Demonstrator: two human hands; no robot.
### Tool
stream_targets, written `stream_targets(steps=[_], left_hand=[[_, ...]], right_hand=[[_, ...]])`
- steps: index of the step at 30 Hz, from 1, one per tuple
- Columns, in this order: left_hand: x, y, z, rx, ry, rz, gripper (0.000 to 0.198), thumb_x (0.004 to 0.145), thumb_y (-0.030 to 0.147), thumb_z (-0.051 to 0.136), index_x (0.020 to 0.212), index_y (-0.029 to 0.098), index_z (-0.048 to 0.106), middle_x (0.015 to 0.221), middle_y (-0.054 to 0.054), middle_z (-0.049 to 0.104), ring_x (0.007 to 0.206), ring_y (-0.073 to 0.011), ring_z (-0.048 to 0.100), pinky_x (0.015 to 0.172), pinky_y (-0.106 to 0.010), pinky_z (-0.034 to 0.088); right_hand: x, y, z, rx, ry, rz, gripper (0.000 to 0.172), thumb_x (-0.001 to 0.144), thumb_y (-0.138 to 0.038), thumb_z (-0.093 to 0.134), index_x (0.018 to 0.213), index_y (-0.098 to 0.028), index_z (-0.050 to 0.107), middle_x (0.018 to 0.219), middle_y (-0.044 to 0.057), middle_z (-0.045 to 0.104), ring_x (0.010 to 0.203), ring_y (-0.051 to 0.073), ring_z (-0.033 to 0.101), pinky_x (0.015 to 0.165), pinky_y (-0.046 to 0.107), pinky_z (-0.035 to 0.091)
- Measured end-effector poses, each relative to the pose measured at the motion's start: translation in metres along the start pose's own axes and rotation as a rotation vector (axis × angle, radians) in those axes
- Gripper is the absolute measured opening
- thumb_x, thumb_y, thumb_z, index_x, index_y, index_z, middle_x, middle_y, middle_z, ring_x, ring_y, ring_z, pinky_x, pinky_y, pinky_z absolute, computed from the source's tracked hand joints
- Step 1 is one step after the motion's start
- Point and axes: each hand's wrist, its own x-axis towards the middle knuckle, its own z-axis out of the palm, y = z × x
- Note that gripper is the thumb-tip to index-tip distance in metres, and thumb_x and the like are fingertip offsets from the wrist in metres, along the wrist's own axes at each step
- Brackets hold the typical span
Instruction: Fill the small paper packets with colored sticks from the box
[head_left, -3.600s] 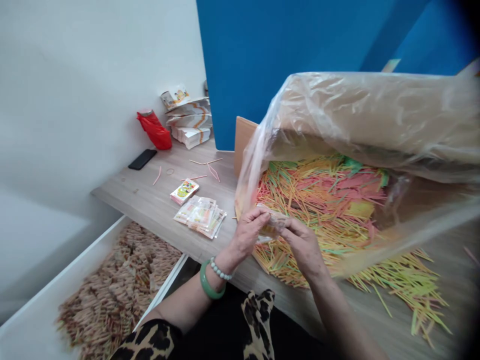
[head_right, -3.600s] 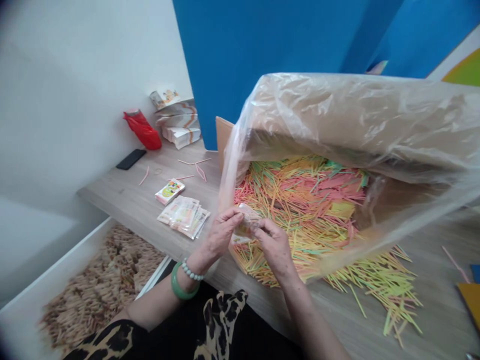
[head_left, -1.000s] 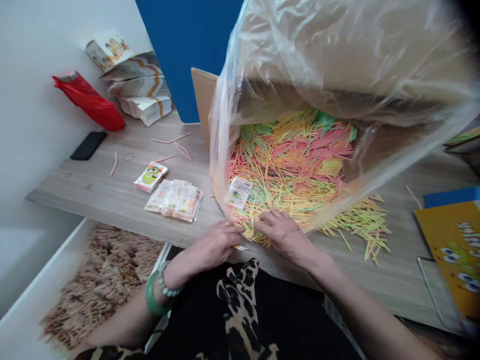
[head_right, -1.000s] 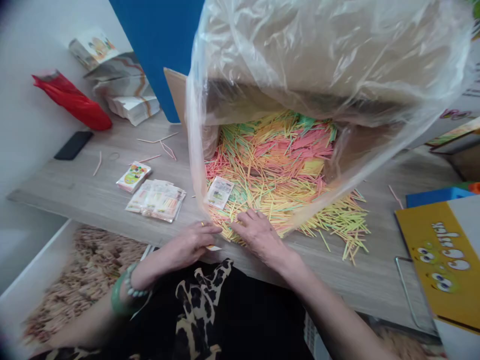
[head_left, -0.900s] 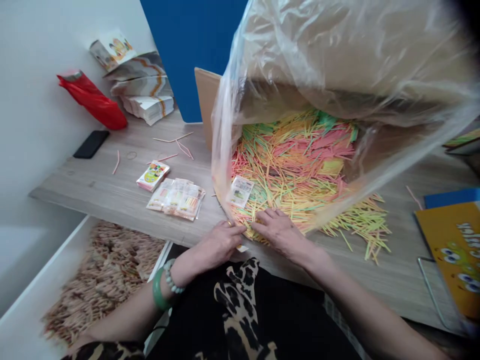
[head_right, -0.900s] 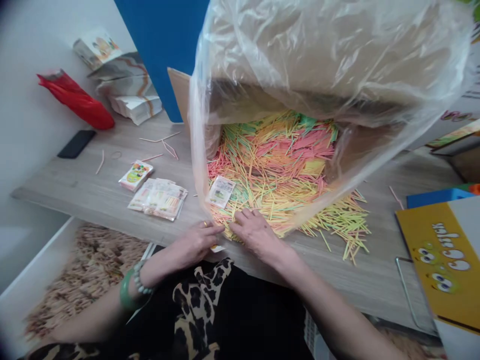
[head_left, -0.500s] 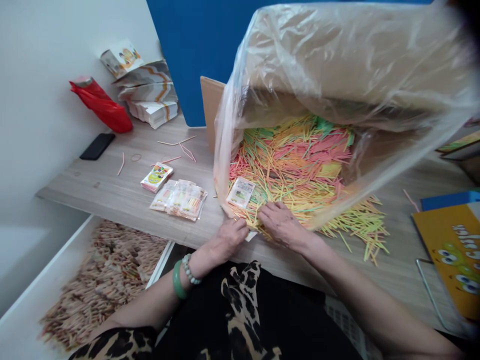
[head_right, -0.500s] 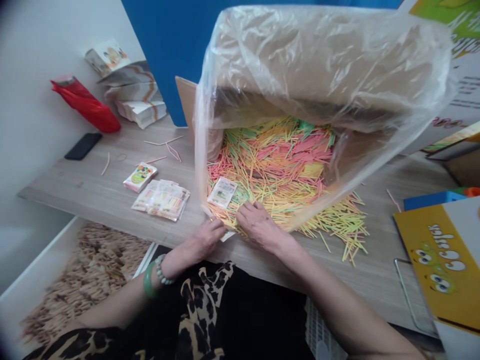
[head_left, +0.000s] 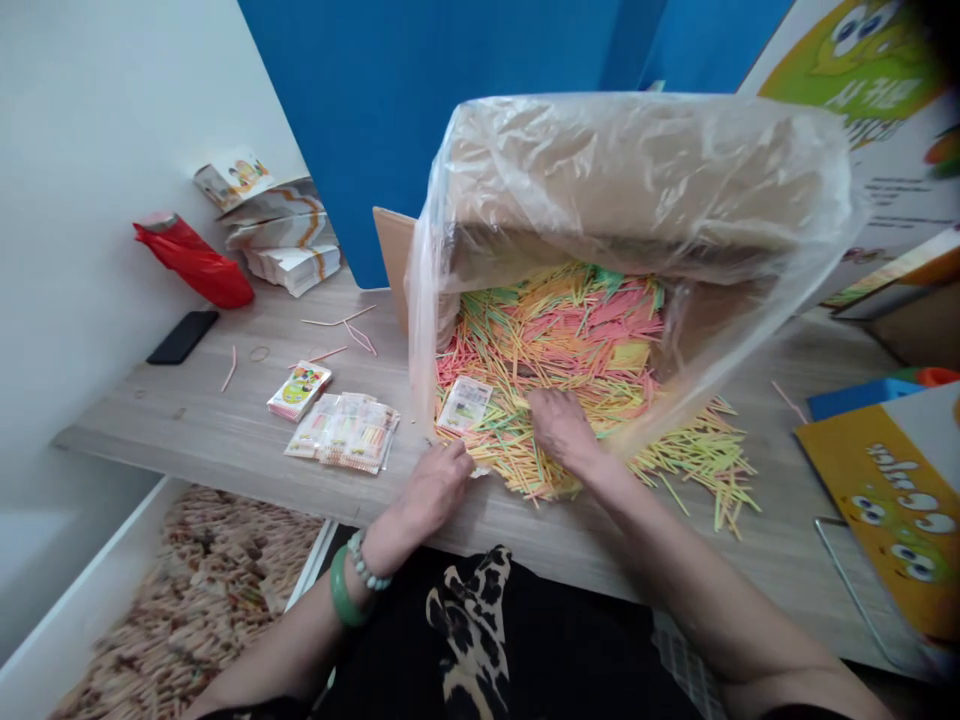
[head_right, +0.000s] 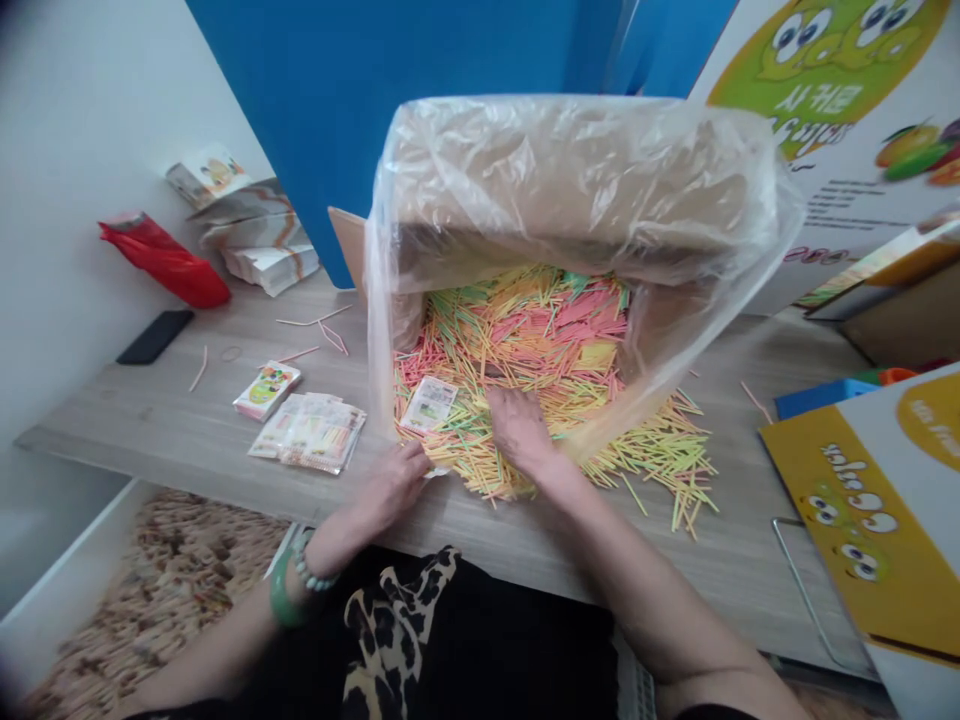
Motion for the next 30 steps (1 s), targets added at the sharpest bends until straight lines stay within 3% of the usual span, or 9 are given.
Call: stream_targets(steps=[3, 7, 10, 15, 19, 22, 25, 28, 30], left_hand=[[-0.012, 0.009, -0.005, 0.049, 0.008, 0.020, 0.023, 0.091, 0.008, 0.045, 0.091, 0.017, 0.065, 0.096, -0.008, 0.060, 0.085, -0.0209, 0.051, 0.075, -0.034, 0.046], [-0.009, 0.032, -0.006, 0.034, -0.124, 0.349, 0.015, 0.095, 0.023, 0.052, 0.085, 0.019, 0.063, 0.097, -0.007, 0.062, 0.089, -0.0219, 0.051, 0.079, -0.036, 0.042], [0.003, 0.047, -0.008, 0.025, -0.238, 0.534, 0.018, 0.099, 0.026, 0.047, 0.092, 0.020, 0.062, 0.106, -0.006, 0.063, 0.098, -0.0216, 0.051, 0.087, -0.039, 0.039], [0.016, 0.055, -0.008, 0.133, -0.319, 0.497, 0.014, 0.097, 0.018, 0.049, 0.099, 0.017, 0.062, 0.111, -0.007, 0.061, 0.097, -0.0218, 0.051, 0.088, -0.039, 0.039], [0.012, 0.048, 0.000, 0.183, -0.226, 0.452, 0.011, 0.097, 0.020, 0.052, 0.097, 0.017, 0.063, 0.114, -0.009, 0.059, 0.103, -0.0238, 0.051, 0.091, -0.040, 0.040], [0.006, 0.040, 0.009, 0.229, -0.176, 0.412, 0.010, 0.097, 0.020, 0.054, 0.093, 0.018, 0.063, 0.111, -0.008, 0.060, 0.104, -0.0246, 0.051, 0.092, -0.042, 0.040], [0.001, 0.031, 0.017, 0.259, -0.124, 0.391, 0.008, 0.097, 0.021, 0.055, 0.093, 0.019, 0.062, 0.112, -0.007, 0.060, 0.103, -0.0242, 0.052, 0.093, -0.043, 0.039], [0.000, 0.026, 0.018, 0.280, -0.126, 0.377, 0.007, 0.097, 0.020, 0.055, 0.095, 0.018, 0.062, 0.110, -0.007, 0.061, 0.104, -0.0246, 0.053, 0.093, -0.042, 0.038], [0.000, 0.025, 0.014, 0.279, -0.141, 0.370, 0.008, 0.097, 0.020, 0.055, 0.098, 0.017, 0.062, 0.107, -0.007, 0.062, 0.104, -0.0247, 0.054, 0.091, -0.042, 0.039]], right_hand=[[0.010, 0.017, 0.003, 0.286, 0.015, 0.157, 0.019, 0.094, -0.020, 0.039, 0.101, -0.018, 0.056, 0.086, 0.009, 0.068, 0.078, 0.024, 0.059, 0.070, 0.032, 0.037], [0.020, 0.034, 0.004, 0.661, 0.168, 0.161, 0.016, 0.092, -0.036, 0.043, 0.086, -0.023, 0.050, 0.083, 0.004, 0.062, 0.075, 0.021, 0.054, 0.068, 0.031, 0.039], [0.022, 0.039, 0.000, 0.727, 0.293, 0.163, 0.022, 0.091, -0.043, 0.045, 0.080, -0.024, 0.046, 0.080, 0.003, 0.059, 0.075, 0.020, 0.051, 0.069, 0.031, 0.039], [-0.006, 0.041, -0.016, 0.576, 0.269, 0.113, 0.017, 0.096, -0.035, 0.041, 0.089, -0.023, 0.050, 0.076, 0.003, 0.060, 0.069, 0.021, 0.053, 0.066, 0.031, 0.037], [-0.067, 0.032, -0.022, 0.324, 0.115, -0.153, 0.017, 0.096, -0.022, 0.041, 0.100, -0.020, 0.058, 0.092, 0.008, 0.069, 0.083, 0.022, 0.060, 0.075, 0.032, 0.039], [-0.111, 0.027, -0.013, 0.075, -0.026, -0.274, 0.020, 0.088, -0.008, 0.046, 0.094, -0.019, 0.061, 0.081, 0.006, 0.069, 0.075, 0.021, 0.059, 0.074, 0.032, 0.035], [-0.130, 0.030, 0.004, -0.122, 0.021, -0.216, 0.020, 0.084, -0.004, 0.049, 0.090, -0.017, 0.062, 0.074, 0.006, 0.067, 0.071, 0.022, 0.057, 0.072, 0.034, 0.030], [-0.129, 0.037, 0.019, -0.188, 0.113, -0.219, 0.020, 0.085, -0.002, 0.050, 0.079, -0.019, 0.060, 0.067, 0.005, 0.064, 0.066, 0.021, 0.054, 0.069, 0.034, 0.027], [-0.125, 0.039, 0.024, -0.193, 0.146, -0.268, 0.021, 0.087, -0.003, 0.050, 0.082, -0.020, 0.061, 0.068, 0.004, 0.065, 0.066, 0.020, 0.053, 0.069, 0.033, 0.026]])
